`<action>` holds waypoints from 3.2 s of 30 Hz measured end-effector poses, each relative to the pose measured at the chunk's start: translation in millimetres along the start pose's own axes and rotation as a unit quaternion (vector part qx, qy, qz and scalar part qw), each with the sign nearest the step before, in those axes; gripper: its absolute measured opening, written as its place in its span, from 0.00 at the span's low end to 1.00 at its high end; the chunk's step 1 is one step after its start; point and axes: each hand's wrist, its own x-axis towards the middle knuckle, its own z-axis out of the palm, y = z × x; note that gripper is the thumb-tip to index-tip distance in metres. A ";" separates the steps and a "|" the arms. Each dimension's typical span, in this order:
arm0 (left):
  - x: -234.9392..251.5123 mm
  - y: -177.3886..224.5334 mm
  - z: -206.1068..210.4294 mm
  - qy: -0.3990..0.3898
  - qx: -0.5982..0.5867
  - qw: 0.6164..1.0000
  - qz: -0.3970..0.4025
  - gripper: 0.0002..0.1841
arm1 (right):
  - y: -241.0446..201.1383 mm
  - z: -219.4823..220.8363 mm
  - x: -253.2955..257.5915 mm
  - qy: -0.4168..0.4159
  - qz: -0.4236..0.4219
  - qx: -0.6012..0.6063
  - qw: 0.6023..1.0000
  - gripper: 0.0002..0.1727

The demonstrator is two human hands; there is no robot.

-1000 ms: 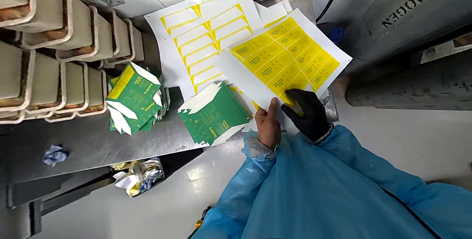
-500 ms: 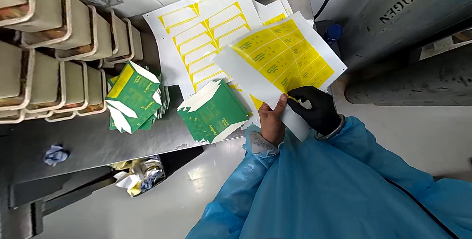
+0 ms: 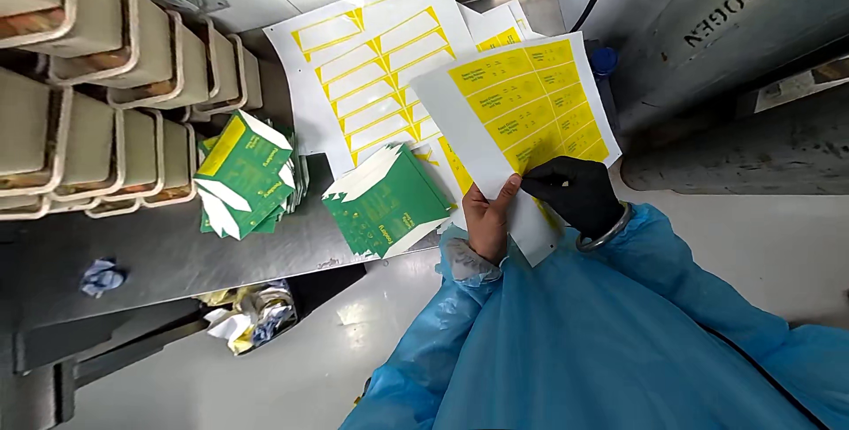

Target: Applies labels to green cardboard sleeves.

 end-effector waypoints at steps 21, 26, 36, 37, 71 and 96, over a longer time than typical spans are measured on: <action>30.9 -33.8 -58.7 0.096 0.066 0.992 -0.053 0.12 | 81.1 -83.5 21.2 0.091 0.288 0.080 0.950 0.17; 47.4 -77.9 -47.4 0.182 0.197 0.961 -0.069 0.26 | 82.8 -166.3 44.3 0.233 0.271 -0.013 0.934 0.17; -4.3 -1.7 -53.7 -0.072 0.169 0.983 0.028 0.26 | -1.7 39.2 8.0 0.098 0.033 -0.066 0.992 0.08; -6.4 2.0 -59.3 -0.068 0.137 0.988 0.009 0.25 | -10.8 66.2 2.8 0.054 0.015 -0.064 0.996 0.09; 172.3 76.3 -257.4 -0.158 0.473 0.866 0.020 0.37 | -25.7 278.8 -30.9 0.195 0.361 0.132 0.902 0.11; 169.5 -11.2 -267.9 0.009 0.525 0.782 0.336 0.32 | 7.0 279.1 -17.3 0.036 0.393 -0.159 0.905 0.31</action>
